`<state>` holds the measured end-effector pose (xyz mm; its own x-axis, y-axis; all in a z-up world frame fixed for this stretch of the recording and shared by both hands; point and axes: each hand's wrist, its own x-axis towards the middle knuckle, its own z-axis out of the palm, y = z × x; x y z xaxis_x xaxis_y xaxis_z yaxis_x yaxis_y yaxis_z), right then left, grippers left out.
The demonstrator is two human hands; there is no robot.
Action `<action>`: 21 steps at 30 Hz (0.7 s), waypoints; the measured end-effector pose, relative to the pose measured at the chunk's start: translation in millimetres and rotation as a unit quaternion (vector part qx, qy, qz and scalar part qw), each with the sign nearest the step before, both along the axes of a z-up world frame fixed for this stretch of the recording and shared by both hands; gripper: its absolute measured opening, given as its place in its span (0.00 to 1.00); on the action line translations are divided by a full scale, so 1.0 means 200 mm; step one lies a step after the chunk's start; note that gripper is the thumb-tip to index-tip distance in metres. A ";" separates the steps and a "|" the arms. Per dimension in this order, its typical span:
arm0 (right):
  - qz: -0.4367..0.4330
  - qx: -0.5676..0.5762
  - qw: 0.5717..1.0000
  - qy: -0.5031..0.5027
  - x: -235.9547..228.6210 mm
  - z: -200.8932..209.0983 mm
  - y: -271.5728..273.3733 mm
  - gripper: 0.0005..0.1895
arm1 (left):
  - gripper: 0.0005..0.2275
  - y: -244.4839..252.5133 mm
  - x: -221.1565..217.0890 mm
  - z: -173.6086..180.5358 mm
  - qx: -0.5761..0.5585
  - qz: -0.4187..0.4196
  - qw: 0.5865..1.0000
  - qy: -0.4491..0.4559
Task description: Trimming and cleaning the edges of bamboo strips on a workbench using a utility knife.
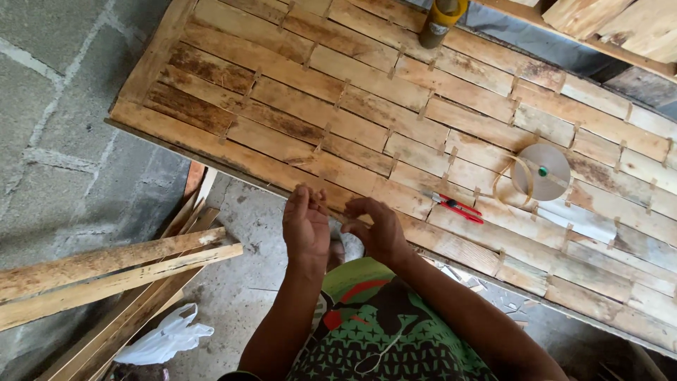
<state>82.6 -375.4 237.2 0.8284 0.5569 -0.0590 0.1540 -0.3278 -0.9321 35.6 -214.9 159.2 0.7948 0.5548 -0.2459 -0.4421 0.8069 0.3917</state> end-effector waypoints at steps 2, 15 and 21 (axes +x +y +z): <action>0.052 -0.043 0.959 -0.274 0.01 0.02 0.00 0.27 | 0.04 0.03 0.00 -0.04 -0.061 0.026 0.998 0.004; 0.063 -0.056 0.962 -0.260 0.06 0.20 0.01 0.23 | 0.05 0.07 -0.15 0.12 0.522 -0.106 0.825 0.190; 0.076 -0.097 0.947 -0.297 0.05 0.11 -0.04 0.11 | 0.05 -0.08 -0.18 0.10 0.611 -0.108 0.771 0.143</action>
<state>92.2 -383.6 258.9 0.6591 0.6987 0.2781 0.6908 -0.4164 -0.5911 -0.2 -230.8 179.6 0.9115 0.3727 0.1737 -0.1039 -0.2000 0.9743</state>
